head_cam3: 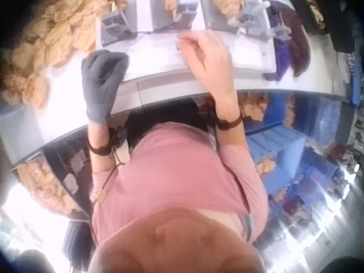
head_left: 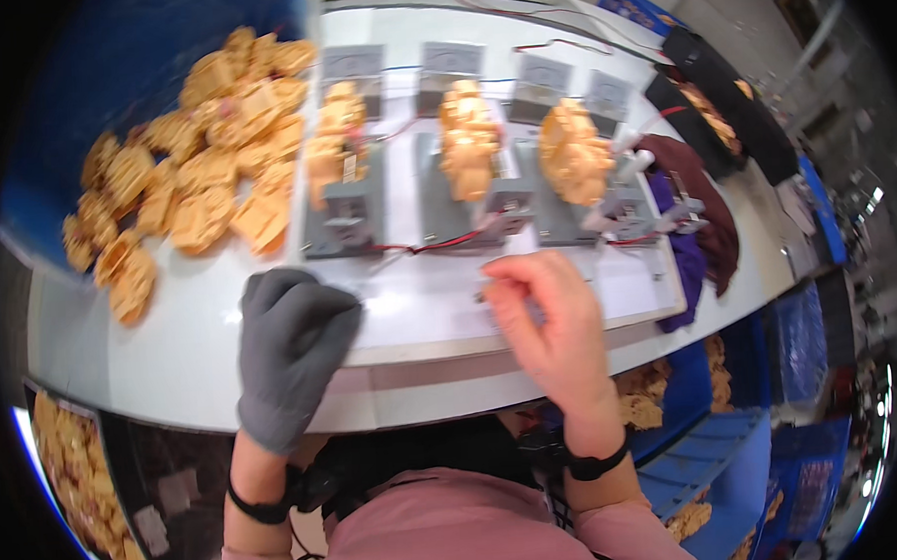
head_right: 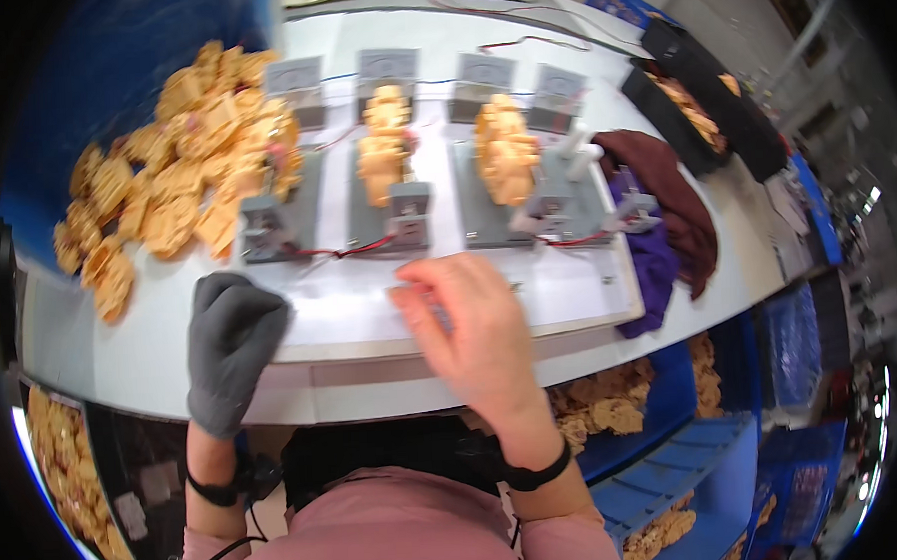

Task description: Assembling and testing plastic toy components using a manual assembly jig.

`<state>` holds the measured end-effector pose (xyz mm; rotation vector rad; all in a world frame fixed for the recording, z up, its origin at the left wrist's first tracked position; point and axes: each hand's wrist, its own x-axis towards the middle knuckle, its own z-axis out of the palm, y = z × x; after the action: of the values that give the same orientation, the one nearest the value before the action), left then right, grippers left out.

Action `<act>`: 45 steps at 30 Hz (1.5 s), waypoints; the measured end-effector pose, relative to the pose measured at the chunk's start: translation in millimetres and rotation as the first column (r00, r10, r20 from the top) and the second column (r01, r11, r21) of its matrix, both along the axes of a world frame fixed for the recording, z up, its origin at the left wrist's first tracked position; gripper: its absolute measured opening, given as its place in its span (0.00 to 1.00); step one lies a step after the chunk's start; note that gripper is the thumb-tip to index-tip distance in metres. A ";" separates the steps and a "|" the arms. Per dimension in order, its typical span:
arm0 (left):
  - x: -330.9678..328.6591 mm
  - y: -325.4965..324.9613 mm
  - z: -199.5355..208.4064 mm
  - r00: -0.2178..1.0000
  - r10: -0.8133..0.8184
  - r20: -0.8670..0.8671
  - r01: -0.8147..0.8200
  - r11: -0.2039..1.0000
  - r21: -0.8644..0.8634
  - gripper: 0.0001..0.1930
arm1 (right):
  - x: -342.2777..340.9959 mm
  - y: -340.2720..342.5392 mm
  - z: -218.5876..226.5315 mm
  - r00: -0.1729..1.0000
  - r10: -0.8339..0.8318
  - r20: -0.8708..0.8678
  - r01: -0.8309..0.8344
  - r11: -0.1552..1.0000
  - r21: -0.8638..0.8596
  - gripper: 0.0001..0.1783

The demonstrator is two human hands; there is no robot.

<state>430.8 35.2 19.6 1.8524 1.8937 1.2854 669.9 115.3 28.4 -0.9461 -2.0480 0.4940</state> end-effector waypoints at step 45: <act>3.8 -3.4 -2.2 1.000 0.027 0.010 -0.026 0.998 -0.065 0.09 | 1.4 4.8 0.0 0.999 0.036 0.034 -0.037 0.999 0.032 0.11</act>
<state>434.6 31.8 17.4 1.7907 1.9369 1.2250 671.3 120.0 28.4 -0.9044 -2.1006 0.4660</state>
